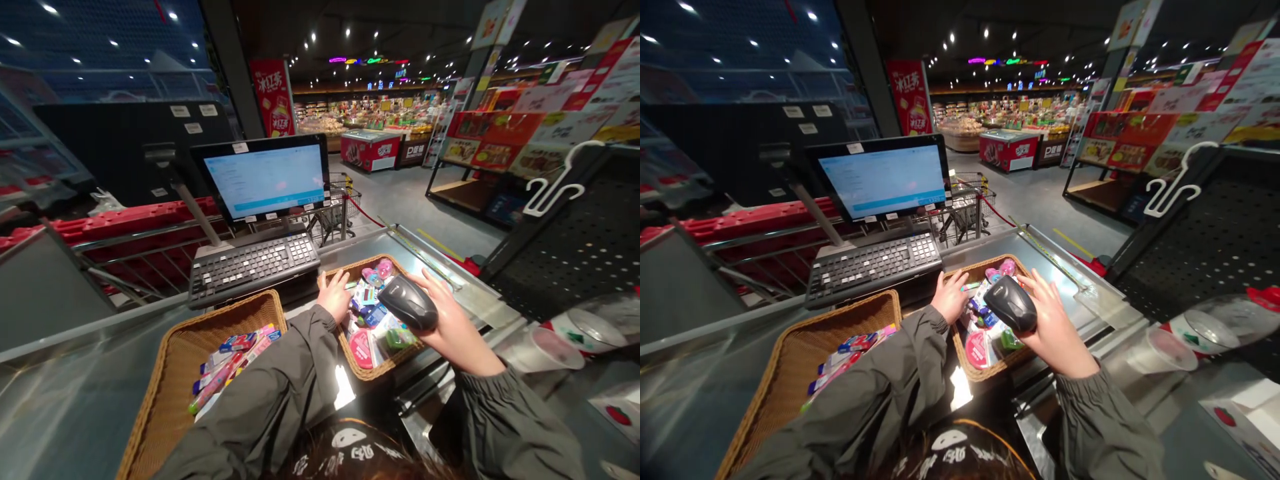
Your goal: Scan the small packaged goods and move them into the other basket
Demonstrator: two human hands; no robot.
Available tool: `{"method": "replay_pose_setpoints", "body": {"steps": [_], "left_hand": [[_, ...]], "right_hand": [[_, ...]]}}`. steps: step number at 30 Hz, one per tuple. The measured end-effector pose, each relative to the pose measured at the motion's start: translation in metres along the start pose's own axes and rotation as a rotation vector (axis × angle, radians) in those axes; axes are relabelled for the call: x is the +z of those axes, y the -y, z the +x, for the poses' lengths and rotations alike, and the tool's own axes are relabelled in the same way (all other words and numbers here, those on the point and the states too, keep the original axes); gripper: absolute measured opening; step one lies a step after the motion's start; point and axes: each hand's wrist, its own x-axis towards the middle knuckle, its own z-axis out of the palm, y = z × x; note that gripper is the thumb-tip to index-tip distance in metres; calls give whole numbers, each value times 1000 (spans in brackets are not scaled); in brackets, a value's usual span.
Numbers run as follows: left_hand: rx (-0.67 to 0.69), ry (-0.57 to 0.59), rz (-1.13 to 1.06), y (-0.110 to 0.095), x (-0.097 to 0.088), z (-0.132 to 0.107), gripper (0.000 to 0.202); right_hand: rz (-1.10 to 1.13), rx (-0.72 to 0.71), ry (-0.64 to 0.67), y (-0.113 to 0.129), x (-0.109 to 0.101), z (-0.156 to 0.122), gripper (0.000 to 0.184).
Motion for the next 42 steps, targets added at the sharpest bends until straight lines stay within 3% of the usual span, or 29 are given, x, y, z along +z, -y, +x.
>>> {"method": "replay_pose_setpoints", "body": {"steps": [6, 10, 18, 22, 26, 30, 36, 42], "left_hand": [[-27, 23, 6, -5, 21, 23, 23], [-39, 62, 2, -11, 32, 34, 19], [-122, 90, -56, -5, 53, 38, 20], [-125, 69, -88, -2, 52, 39, 21], [-140, -44, -94, -1, 28, 40, 24], [-146, -152, -73, 12, -16, 30, 24], [-123, -262, -91, 42, -71, -10, 23], [-220, -280, -223, 61, -95, -56, 21]], "right_hand": [[35, 77, 23, -22, 2, 3, 65], [31, 80, 40, -31, 3, 5, 60], [59, 126, 37, -36, 2, 7, 66], [71, 129, 44, -36, 1, 8, 68], [63, 120, 34, -34, 1, 6, 65], [46, 89, 38, -30, 4, 5, 54], [67, 20, 66, -9, 9, 11, 58], [73, -86, 89, 25, 17, 25, 57]]}}
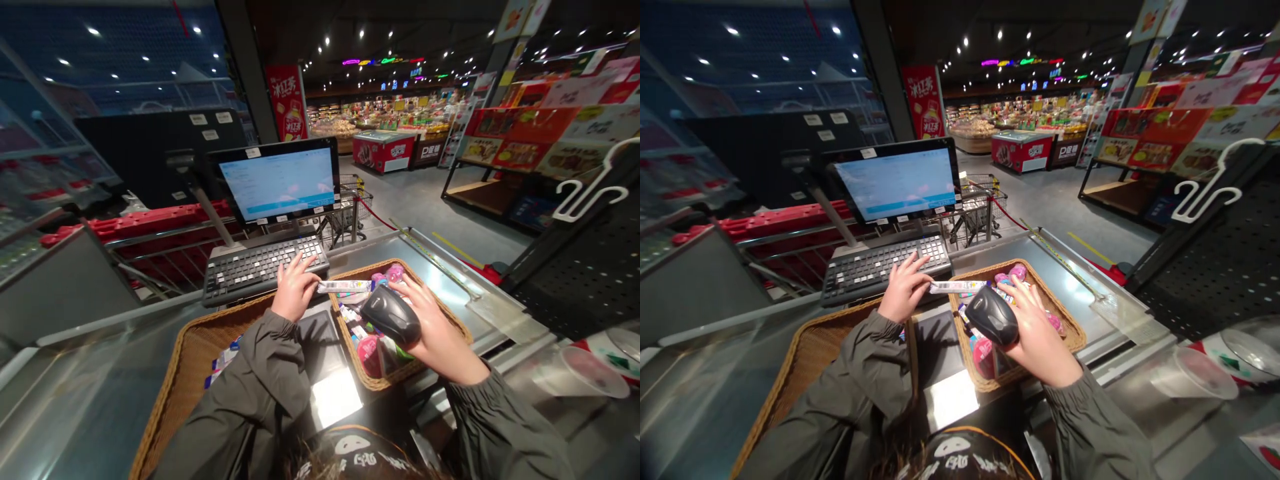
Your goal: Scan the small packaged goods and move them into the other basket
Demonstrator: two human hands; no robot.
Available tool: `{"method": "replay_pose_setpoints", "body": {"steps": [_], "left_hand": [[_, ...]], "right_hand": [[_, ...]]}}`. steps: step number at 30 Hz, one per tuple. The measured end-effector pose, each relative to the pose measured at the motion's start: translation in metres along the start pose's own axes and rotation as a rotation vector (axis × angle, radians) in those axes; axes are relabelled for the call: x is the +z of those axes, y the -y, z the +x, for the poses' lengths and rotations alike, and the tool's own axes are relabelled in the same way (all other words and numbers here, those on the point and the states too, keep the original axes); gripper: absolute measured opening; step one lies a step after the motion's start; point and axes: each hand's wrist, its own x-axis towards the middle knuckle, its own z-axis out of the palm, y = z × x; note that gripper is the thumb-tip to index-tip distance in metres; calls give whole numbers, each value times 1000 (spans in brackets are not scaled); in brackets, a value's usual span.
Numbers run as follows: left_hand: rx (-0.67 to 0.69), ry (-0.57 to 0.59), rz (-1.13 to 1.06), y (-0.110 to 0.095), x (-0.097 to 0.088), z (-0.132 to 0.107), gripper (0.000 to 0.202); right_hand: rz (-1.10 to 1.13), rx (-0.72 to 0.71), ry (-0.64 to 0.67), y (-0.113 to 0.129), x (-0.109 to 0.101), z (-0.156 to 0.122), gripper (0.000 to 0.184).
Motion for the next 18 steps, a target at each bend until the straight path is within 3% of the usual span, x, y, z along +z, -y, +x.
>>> {"method": "replay_pose_setpoints", "body": {"steps": [13, 18], "left_hand": [[-92, -79, -33, 32, -47, -48, 22], [-89, -101, -31, 39, -60, -60, 23]], "right_hand": [[-1, -137, 33, 53, 19, 22, 41], [3, -176, 47, 64, 26, 24, 48]]}}
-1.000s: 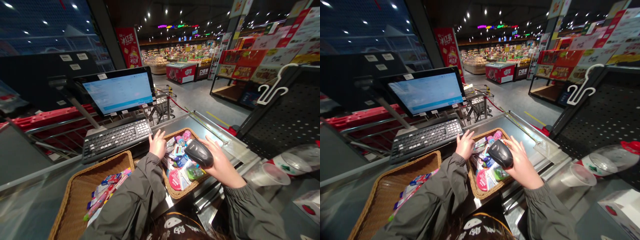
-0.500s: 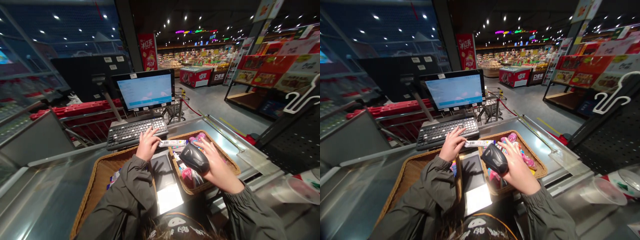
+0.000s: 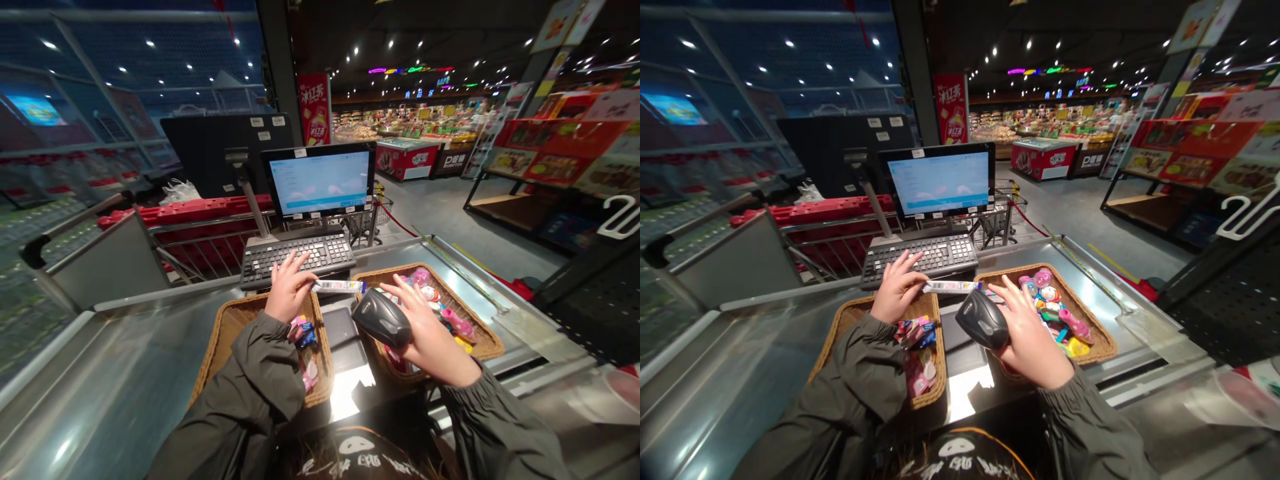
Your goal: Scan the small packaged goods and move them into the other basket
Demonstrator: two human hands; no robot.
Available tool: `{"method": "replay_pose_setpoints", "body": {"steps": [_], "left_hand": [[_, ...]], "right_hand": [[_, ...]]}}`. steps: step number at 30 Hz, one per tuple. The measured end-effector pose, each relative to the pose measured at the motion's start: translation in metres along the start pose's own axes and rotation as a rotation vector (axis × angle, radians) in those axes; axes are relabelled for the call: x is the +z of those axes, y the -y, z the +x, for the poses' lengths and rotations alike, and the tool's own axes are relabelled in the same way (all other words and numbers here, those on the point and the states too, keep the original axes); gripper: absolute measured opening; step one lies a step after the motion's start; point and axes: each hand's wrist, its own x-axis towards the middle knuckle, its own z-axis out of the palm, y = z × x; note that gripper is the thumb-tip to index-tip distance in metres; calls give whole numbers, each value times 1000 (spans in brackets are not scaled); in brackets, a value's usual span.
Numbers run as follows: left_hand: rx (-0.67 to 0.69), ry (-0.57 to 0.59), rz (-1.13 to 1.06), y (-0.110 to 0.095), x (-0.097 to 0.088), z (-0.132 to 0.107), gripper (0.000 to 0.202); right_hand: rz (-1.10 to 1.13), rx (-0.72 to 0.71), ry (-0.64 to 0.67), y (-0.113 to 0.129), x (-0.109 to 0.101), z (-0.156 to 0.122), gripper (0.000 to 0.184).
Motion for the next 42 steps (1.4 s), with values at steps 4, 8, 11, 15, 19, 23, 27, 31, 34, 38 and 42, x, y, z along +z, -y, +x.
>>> {"method": "replay_pose_setpoints", "body": {"steps": [4, 8, 11, 15, 19, 23, 27, 31, 34, 38, 42], "left_hand": [[-3, -15, 4, 5, -7, -6, 25], [-14, -16, 7, 7, -12, -12, 24], [-13, -30, 2, 9, -13, -15, 24], [-7, -35, 13, 12, -15, -20, 24], [-14, -33, 33, 14, -19, -25, 25], [-39, -31, 26, 20, -24, -32, 24], [-75, -42, 40, 31, -28, -42, 23], [-127, -46, 51, 45, -32, -56, 21], [-158, -41, 59, 55, -35, -67, 20], [-178, -39, 87, 71, -41, -81, 20], [-210, -43, 127, 84, -50, -96, 20]], "right_hand": [[2, -15, 3, 8, 2, 3, 52], [0, -16, 22, 15, 2, 4, 52], [-1, -14, 33, 19, 3, 3, 52], [10, -24, 26, 20, 4, 2, 57], [7, -41, 18, 20, 5, 2, 62], [14, -48, 23, 22, 9, 6, 58], [27, -49, 27, 27, 15, 13, 47], [23, -59, 38, 35, 20, 19, 46], [25, -75, 43, 39, 23, 23, 50], [38, -94, 48, 45, 28, 26, 55], [55, -94, 66, 51, 33, 30, 51]]}}
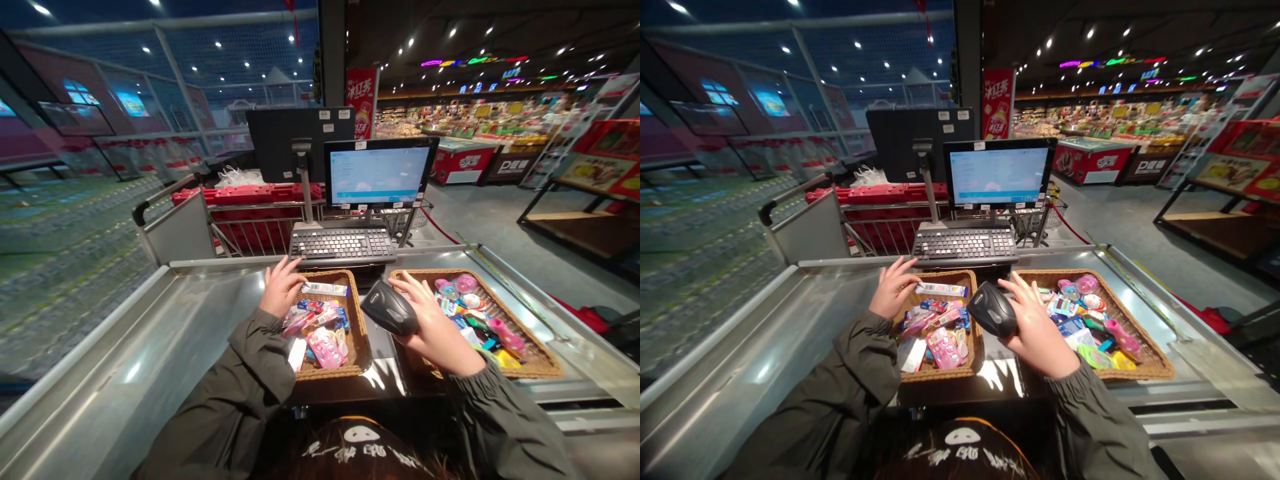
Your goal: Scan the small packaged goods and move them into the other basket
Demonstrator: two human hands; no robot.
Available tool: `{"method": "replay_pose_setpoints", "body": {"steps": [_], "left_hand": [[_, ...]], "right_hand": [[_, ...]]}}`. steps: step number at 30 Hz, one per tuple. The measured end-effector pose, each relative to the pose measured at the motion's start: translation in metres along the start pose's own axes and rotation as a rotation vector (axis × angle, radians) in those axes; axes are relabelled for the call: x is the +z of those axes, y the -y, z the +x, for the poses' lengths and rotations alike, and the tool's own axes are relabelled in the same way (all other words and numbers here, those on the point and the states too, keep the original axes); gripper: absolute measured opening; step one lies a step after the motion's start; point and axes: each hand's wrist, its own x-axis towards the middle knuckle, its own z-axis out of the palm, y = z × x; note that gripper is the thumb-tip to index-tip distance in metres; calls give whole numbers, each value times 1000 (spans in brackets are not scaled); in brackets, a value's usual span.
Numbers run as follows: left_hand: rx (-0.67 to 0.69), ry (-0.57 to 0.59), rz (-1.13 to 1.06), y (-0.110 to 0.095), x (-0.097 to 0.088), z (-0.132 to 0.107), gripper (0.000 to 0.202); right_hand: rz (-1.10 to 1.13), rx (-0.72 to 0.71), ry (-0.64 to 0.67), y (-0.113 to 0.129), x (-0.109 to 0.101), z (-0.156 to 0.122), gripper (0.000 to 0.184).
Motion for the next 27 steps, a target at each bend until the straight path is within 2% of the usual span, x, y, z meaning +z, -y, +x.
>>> {"method": "replay_pose_setpoints", "body": {"steps": [4, 13, 16, 20, 27], "left_hand": [[-44, -2, 37, 13, -4, -12, 20], [-129, 73, 121, 36, 3, -37, 23], [-153, 156, 180, 40, 5, -46, 25], [-186, 330, 253, 46, 10, -61, 22], [-124, 588, 365, 51, 14, -78, 11]], "right_hand": [[1, -13, 13, 6, 6, 5, 49], [33, -15, 37, 21, 19, 12, 49], [39, -20, 39, 25, 22, 13, 48], [45, -16, 28, 29, 26, 13, 47], [31, 8, 35, 29, 31, 11, 46]]}}
